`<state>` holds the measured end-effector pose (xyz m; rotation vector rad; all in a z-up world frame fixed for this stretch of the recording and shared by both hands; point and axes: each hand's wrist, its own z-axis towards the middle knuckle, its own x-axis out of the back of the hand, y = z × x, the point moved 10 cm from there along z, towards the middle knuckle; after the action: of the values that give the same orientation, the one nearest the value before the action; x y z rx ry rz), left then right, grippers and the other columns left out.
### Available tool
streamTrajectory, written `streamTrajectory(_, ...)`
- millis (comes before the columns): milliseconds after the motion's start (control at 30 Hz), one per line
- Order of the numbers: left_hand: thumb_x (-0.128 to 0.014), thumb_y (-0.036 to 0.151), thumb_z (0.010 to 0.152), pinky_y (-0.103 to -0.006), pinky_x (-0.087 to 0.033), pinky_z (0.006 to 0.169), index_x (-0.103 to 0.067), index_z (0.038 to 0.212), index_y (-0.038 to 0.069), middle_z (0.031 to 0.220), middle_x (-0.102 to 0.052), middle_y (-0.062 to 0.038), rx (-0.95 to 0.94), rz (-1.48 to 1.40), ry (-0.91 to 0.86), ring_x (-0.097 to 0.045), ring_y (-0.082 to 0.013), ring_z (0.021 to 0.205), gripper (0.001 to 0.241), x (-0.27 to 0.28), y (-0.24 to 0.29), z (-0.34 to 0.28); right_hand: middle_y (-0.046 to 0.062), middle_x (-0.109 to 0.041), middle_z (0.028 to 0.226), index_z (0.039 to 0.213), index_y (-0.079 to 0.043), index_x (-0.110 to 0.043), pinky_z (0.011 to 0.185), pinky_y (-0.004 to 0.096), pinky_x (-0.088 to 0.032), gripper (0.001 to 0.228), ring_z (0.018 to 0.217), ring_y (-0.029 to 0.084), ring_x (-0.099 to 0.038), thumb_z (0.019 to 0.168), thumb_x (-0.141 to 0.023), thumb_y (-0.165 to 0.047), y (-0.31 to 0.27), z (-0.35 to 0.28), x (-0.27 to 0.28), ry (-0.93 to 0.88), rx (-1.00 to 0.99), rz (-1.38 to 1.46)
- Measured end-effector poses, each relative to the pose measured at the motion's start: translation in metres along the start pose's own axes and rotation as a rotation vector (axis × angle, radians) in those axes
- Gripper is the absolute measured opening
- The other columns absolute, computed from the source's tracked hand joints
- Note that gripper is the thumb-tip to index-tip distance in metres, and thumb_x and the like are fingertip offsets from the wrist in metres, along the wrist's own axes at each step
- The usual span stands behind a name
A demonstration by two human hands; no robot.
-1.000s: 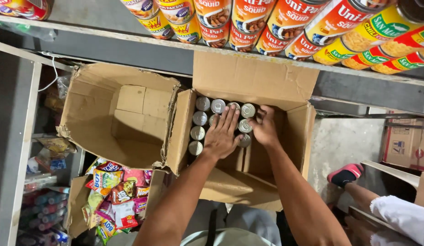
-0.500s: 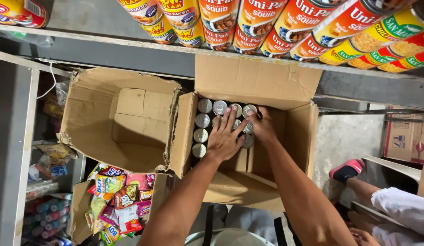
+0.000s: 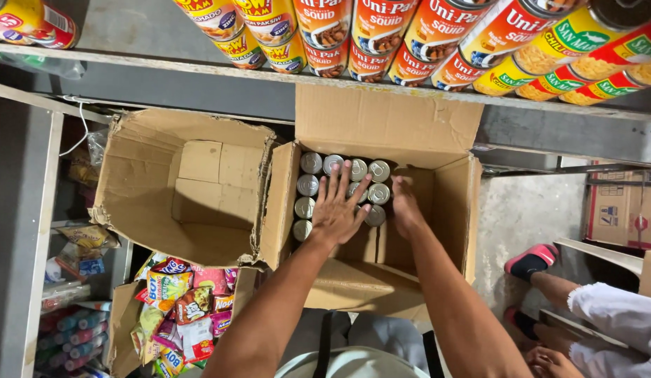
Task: Transferring and organizing canned food items from a grocery shelf into a cardboard box.
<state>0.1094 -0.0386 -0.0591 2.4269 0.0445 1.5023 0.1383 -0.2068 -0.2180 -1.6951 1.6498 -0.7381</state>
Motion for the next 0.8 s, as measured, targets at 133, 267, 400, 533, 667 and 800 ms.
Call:
streamTrajectory(133, -0.029, 0.057, 0.105, -0.0563, -0.005, 0.125, -0.002, 0.164, 0.035, 0.171, 0.013, -0.014, 0.024, 0.023, 0.032, 0.008, -0.0397, 0.157, 0.069, -0.007, -0.003, 0.005, 0.008, -0.043, 0.16, 0.156, -0.01, -0.038, 0.116, 0.04, -0.038, 0.067, 0.141, 0.022, -0.045, 0.105, -0.032, -0.053, 0.02, -0.004, -0.026, -0.043, -0.1, 0.058)
streamTrajectory(267, -0.028, 0.055, 0.105, -0.0561, -0.006, 0.125, -0.001, 0.164, 0.036, 0.171, 0.013, -0.015, 0.027, 0.05, 0.02, 0.008, -0.0408, 0.157, 0.068, -0.001, 0.001, 0.004, 0.013, -0.044, 0.158, 0.158, -0.009, -0.034, 0.113, 0.043, -0.039, 0.071, 0.139, 0.025, -0.047, 0.105, -0.031, -0.056, 0.023, -0.006, -0.03, -0.17, -0.104, 0.1)
streamTrajectory(400, -0.028, 0.053, 0.107, -0.0559, -0.006, 0.126, 0.0, 0.166, 0.032, 0.171, 0.013, -0.018, 0.072, 0.034, 0.035, 0.007, -0.0423, 0.157, 0.069, 0.003, -0.005, 0.009, 0.007, -0.034, 0.165, 0.161, -0.011, -0.029, 0.117, 0.038, -0.032, 0.076, 0.147, 0.02, -0.036, 0.106, -0.028, -0.063, 0.027, 0.028, -0.005, -0.111, 0.013, -0.107)
streamTrajectory(533, -0.028, 0.053, 0.107, -0.056, -0.007, 0.126, 0.0, 0.165, 0.029, 0.17, 0.012, -0.021, 0.104, 0.014, 0.049, 0.006, -0.0425, 0.157, 0.069, -0.021, -0.008, -0.001, 0.014, -0.046, 0.152, 0.153, -0.012, -0.038, 0.104, 0.047, -0.039, 0.077, 0.134, 0.031, -0.045, 0.099, -0.025, -0.066, 0.022, -0.042, -0.031, -0.035, -0.311, -0.044)
streamTrajectory(667, -0.03, 0.052, 0.106, -0.0572, -0.008, 0.124, -0.003, 0.165, 0.027, 0.169, 0.011, -0.021, 0.089, 0.036, 0.104, 0.005, -0.0434, 0.156, 0.07, -0.008, -0.011, 0.014, 0.014, -0.045, 0.157, 0.159, -0.014, -0.033, 0.108, 0.048, -0.043, 0.08, 0.138, 0.03, -0.046, 0.1, -0.03, -0.068, 0.016, -0.011, -0.04, -0.086, -0.218, 0.061)
streamTrajectory(800, -0.034, 0.054, 0.106, -0.061, -0.009, 0.123, -0.007, 0.166, 0.025, 0.17, 0.009, -0.022, 0.079, 0.003, 0.107, 0.003, -0.0462, 0.156, 0.072, -0.008, -0.007, 0.003, 0.014, -0.046, 0.157, 0.16, -0.015, -0.033, 0.105, 0.046, -0.048, 0.081, 0.134, 0.029, -0.05, 0.1, -0.028, -0.068, 0.004, -0.033, -0.048, -0.221, -0.205, 0.258)
